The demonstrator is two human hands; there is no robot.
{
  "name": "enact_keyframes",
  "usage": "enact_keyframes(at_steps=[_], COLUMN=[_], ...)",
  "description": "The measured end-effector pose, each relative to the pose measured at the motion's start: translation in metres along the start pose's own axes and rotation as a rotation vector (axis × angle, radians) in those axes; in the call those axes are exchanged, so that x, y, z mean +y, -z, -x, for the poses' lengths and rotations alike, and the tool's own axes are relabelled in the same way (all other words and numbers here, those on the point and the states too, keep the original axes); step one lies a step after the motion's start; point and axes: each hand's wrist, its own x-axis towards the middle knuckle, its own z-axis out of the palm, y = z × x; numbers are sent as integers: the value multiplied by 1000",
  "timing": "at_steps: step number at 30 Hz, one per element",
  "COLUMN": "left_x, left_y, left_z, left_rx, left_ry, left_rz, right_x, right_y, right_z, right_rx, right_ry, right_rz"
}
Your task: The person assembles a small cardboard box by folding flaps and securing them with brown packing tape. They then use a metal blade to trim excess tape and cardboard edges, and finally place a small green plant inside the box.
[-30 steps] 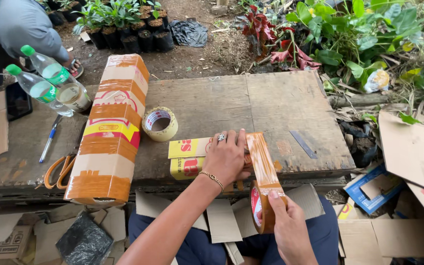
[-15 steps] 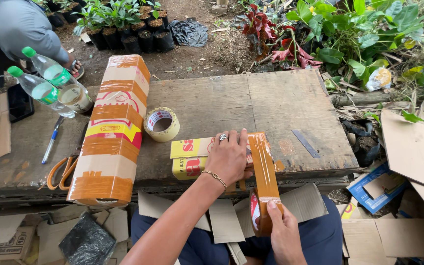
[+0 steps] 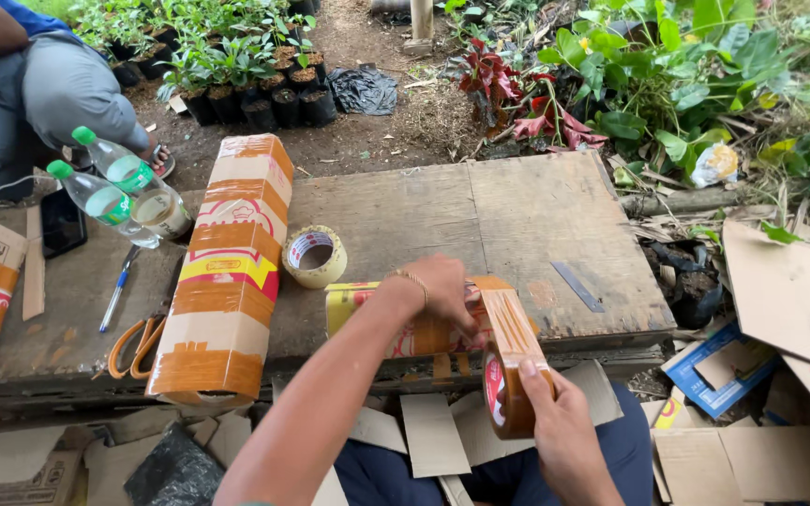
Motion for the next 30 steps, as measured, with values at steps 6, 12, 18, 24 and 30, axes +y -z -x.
enact_keyframes(at_steps=[6,12,18,24,30], left_x=[-45,-73,-70,-34,2], left_y=[-8,-18,-39,-66,-53], left_z=[-35,-50,-24,34,50], left_rx=[-232,-7,552,729,617], left_ry=[-250,-227,-207,-225,30], left_rz=[461,344,158,-213,-253], right_x=[-31,-42,-54,-48,-28], right_y=[-22,-36,-42,-45,-36], right_z=[-7,-25,-33,-26,-13], right_rx=[-66,-111,-179,-104,-28], right_ry=[-60,-54,73,95,112], right_rz=[-25,-71,-96,-92,-103])
